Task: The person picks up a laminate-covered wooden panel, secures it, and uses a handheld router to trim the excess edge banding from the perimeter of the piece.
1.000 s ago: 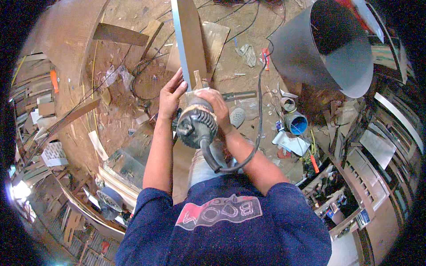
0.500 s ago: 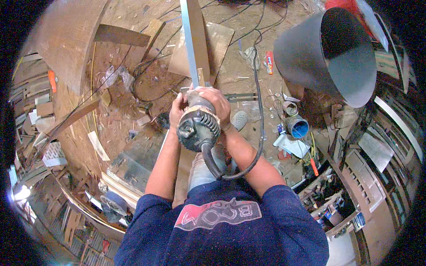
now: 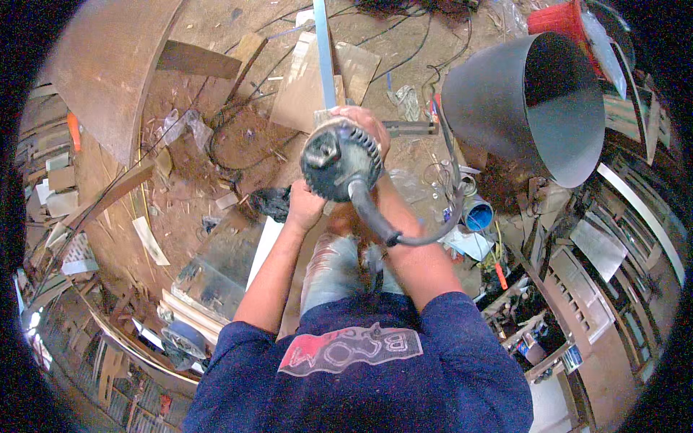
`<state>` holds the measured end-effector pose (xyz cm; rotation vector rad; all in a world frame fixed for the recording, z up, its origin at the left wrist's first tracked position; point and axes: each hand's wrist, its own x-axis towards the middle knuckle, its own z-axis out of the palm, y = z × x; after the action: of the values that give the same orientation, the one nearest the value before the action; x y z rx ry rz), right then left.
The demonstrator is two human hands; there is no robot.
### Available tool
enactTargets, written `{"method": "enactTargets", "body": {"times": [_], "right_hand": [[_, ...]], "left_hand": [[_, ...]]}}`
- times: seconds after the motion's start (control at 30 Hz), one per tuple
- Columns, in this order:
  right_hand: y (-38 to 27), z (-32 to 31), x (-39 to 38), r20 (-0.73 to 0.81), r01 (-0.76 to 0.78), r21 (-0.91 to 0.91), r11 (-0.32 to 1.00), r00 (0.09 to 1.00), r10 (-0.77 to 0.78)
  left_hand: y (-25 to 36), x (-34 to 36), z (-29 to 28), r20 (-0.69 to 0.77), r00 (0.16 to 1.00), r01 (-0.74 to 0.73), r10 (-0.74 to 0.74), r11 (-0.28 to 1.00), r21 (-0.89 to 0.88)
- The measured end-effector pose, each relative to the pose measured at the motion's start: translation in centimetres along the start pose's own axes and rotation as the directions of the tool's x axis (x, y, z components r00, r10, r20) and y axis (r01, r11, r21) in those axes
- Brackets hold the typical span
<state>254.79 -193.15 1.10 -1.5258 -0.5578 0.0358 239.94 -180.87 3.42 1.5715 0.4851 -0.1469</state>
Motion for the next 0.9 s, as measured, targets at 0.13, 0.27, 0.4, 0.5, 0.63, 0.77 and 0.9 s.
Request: {"method": "enactTargets", "body": {"times": [0.13, 0.27, 0.4, 0.5, 0.63, 0.77, 0.9], "right_hand": [[0.8, 0.4, 0.6, -0.006, -0.106, 0.03, 0.994, 0.994, 0.106], [0.4, 0.7, 0.8, -0.015, -0.008, 0.064, 0.998, 1.0, 0.009], [-0.2, 0.5, 1.4, 0.026, 0.041, -0.008, 0.999, 0.999, -0.041], [-1.1, 0.3, 1.6, 0.022, 0.007, 0.041, 0.999, 1.0, -0.008], [-2.1, -0.4, 1.9, 0.052, 0.032, -0.151, 0.988, 0.998, -0.025], [-1.5, -0.5, 2.8, 0.062, 0.039, -0.075, 0.996, 0.997, -0.035], [-0.2, 0.0, 4.1, 0.022, 0.044, -0.058, 0.997, 0.999, -0.043]], "left_hand": [[0.8, 0.8, 0.7, -0.093, 0.995, 0.042, -0.037, 0.997, 0.057], [0.4, 2.0, 3.0, -0.12, 0.957, -0.2, 0.264, 0.899, 0.389], [-0.6, 3.0, 4.9, -0.197, 0.977, 0.036, -0.085, 0.969, -0.244], [-1.8, 3.1, 5.2, 0.022, 0.874, 0.284, -0.486, 0.474, -0.833], [-4.5, 3.9, 5.0, -0.194, 0.977, -0.053, 0.082, 0.987, 0.149], [-5.8, 3.9, 5.3, -0.201, 0.972, -0.066, 0.122, 0.962, 0.264], [-3.6, 4.0, 4.8, -0.156, 0.981, -0.046, 0.117, 0.915, 0.402]]}}
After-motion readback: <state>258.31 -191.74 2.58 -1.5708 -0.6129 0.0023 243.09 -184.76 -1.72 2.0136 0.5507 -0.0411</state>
